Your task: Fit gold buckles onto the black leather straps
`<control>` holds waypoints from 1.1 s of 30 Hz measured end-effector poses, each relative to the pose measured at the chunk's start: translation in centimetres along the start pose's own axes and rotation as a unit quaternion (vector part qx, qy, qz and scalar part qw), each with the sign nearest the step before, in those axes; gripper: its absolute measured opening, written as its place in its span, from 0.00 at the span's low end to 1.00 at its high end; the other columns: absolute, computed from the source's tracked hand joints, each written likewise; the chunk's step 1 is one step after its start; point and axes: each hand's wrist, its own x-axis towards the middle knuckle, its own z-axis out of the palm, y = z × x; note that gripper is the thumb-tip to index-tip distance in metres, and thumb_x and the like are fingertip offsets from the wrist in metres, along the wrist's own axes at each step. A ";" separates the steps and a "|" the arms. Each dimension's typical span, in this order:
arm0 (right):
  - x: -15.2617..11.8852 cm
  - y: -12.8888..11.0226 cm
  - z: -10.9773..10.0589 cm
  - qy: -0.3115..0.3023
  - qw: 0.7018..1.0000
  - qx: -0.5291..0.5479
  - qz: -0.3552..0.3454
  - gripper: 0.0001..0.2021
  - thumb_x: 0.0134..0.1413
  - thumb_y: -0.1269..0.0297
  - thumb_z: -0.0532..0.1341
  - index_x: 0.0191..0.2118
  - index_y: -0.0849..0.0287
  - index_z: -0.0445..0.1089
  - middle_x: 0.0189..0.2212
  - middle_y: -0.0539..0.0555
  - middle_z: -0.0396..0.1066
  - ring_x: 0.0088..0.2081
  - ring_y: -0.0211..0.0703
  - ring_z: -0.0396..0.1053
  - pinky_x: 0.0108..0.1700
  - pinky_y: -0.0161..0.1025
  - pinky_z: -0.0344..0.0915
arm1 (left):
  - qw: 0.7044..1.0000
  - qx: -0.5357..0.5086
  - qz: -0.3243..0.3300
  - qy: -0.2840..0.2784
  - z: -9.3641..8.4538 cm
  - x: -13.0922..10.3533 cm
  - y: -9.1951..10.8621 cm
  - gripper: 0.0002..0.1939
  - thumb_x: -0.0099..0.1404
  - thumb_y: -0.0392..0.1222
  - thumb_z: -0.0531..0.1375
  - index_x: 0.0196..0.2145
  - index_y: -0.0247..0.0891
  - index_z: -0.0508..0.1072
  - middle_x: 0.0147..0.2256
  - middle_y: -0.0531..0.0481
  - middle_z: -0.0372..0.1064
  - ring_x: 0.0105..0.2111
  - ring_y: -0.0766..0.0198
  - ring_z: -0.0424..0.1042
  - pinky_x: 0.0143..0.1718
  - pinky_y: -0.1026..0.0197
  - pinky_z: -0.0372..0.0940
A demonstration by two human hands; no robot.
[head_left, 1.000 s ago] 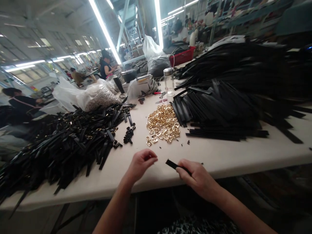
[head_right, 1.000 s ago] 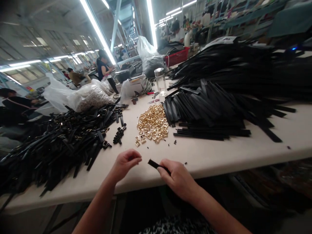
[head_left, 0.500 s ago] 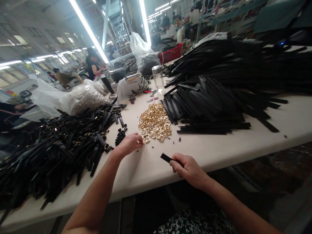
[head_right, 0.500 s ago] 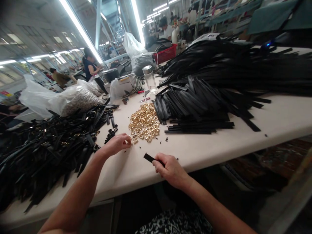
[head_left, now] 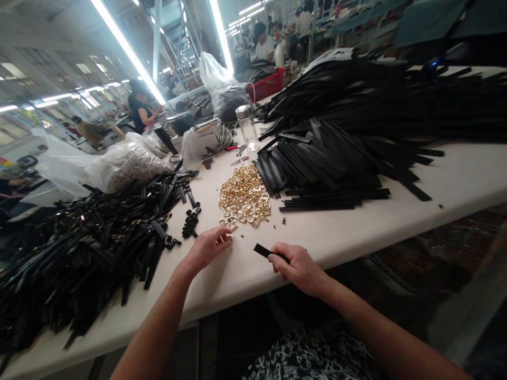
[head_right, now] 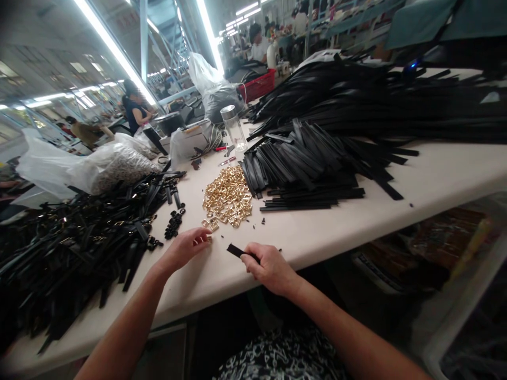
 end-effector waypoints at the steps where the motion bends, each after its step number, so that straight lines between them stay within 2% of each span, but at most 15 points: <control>1: 0.0 0.0 0.0 0.001 1.000 -0.002 -0.002 0.12 0.60 0.63 0.55 0.25 0.57 0.63 0.17 0.44 0.63 0.21 0.35 0.62 0.27 0.33 0.58 | 1.000 -0.016 -0.002 0.007 0.1 -0.3 0.0 0.10 0.62 0.42 0.61 0.41 0.41 0.77 0.31 0.50 0.74 0.28 0.63 0.70 0.31 0.62 0.63; 5: 0.0 0.2 0.1 -0.003 1.000 0.000 -0.004 0.12 0.61 0.62 0.55 0.26 0.57 0.63 0.18 0.44 0.63 0.21 0.35 0.62 0.28 0.33 0.58 | 0.996 -0.031 -0.070 0.048 0.0 -0.5 -0.1 0.14 0.57 0.47 0.65 0.40 0.40 0.78 0.29 0.51 0.72 0.26 0.63 0.68 0.29 0.62 0.62; 7: 0.0 0.3 0.1 -0.005 1.000 0.001 -0.003 0.12 0.61 0.62 0.55 0.26 0.57 0.63 0.18 0.44 0.63 0.21 0.35 0.63 0.28 0.33 0.58 | 0.994 -0.023 -0.099 0.039 -0.1 -0.1 -0.1 0.14 0.55 0.47 0.65 0.39 0.39 0.78 0.29 0.51 0.71 0.27 0.62 0.68 0.30 0.61 0.62; 10: -0.1 0.4 0.1 -0.005 1.000 0.003 -0.001 0.12 0.62 0.62 0.55 0.27 0.58 0.63 0.19 0.45 0.64 0.22 0.34 0.63 0.28 0.33 0.59 | 0.996 -0.022 -0.089 0.004 -0.1 0.7 0.2 0.08 0.54 0.43 0.64 0.32 0.40 0.78 0.30 0.51 0.71 0.28 0.62 0.68 0.31 0.61 0.61; 13: -0.1 0.4 0.2 -0.004 1.000 0.008 -0.002 0.12 0.62 0.62 0.55 0.27 0.58 0.63 0.21 0.46 0.66 0.22 0.34 0.65 0.28 0.33 0.59 | 0.997 -0.027 -0.075 -0.008 0.0 1.2 0.9 0.02 0.52 0.39 0.64 0.26 0.39 0.76 0.27 0.52 0.70 0.27 0.63 0.66 0.30 0.62 0.60; 17: -0.1 0.4 0.1 0.000 1.000 0.016 -0.001 0.12 0.62 0.63 0.54 0.27 0.58 0.63 0.21 0.46 0.66 0.22 0.34 0.65 0.27 0.32 0.59 | 0.997 -0.032 -0.076 0.008 0.0 0.9 1.4 0.04 0.51 0.38 0.65 0.23 0.39 0.72 0.23 0.54 0.68 0.27 0.63 0.65 0.30 0.62 0.58; 20: 0.0 0.5 0.1 0.000 1.000 0.030 0.008 0.12 0.61 0.62 0.55 0.27 0.59 0.64 0.22 0.46 0.67 0.22 0.34 0.65 0.27 0.32 0.59 | 0.995 -0.053 -0.083 0.019 0.2 0.3 1.6 0.06 0.56 0.43 0.63 0.27 0.39 0.74 0.25 0.53 0.70 0.27 0.63 0.67 0.30 0.61 0.60; 23: 0.0 0.2 0.3 -0.014 0.995 0.091 0.037 0.12 0.59 0.61 0.57 0.27 0.59 0.65 0.22 0.47 0.68 0.21 0.33 0.64 0.25 0.31 0.59 | 0.980 -0.165 -0.103 0.046 0.6 -0.3 2.4 0.12 0.57 0.47 0.63 0.36 0.37 0.76 0.27 0.51 0.72 0.27 0.63 0.69 0.31 0.60 0.65; 25: 0.0 -0.3 0.7 -0.044 0.978 0.188 0.074 0.12 0.58 0.58 0.58 0.28 0.59 0.65 0.21 0.46 0.68 0.19 0.31 0.62 0.23 0.30 0.57 | 0.956 -0.262 -0.108 0.079 0.9 -0.7 3.6 0.14 0.54 0.47 0.66 0.37 0.37 0.76 0.27 0.51 0.73 0.27 0.63 0.70 0.32 0.60 0.67; 27: -0.1 -1.0 1.5 -0.087 0.946 0.292 0.109 0.13 0.56 0.55 0.59 0.29 0.59 0.65 0.21 0.46 0.68 0.17 0.29 0.59 0.20 0.29 0.55 | 0.936 -0.321 -0.097 0.107 1.3 -1.0 5.0 0.14 0.53 0.46 0.69 0.36 0.37 0.77 0.26 0.52 0.73 0.27 0.65 0.71 0.33 0.61 0.68; 30: -0.2 -1.7 2.6 -0.132 0.890 0.414 0.137 0.15 0.53 0.52 0.61 0.29 0.61 0.66 0.20 0.46 0.68 0.15 0.28 0.58 0.18 0.27 0.51 | 0.920 -0.362 -0.069 0.132 2.0 -1.6 7.1 0.13 0.54 0.43 0.69 0.37 0.39 0.78 0.28 0.53 0.75 0.28 0.66 0.72 0.34 0.63 0.69; 33: -0.1 -1.8 3.4 -0.140 0.835 0.509 0.152 0.15 0.50 0.53 0.63 0.30 0.62 0.66 0.19 0.46 0.66 0.15 0.26 0.56 0.16 0.26 0.49 | 0.913 -0.378 -0.032 0.148 2.7 -2.2 8.5 0.10 0.56 0.41 0.69 0.37 0.39 0.78 0.29 0.53 0.75 0.30 0.67 0.73 0.35 0.65 0.69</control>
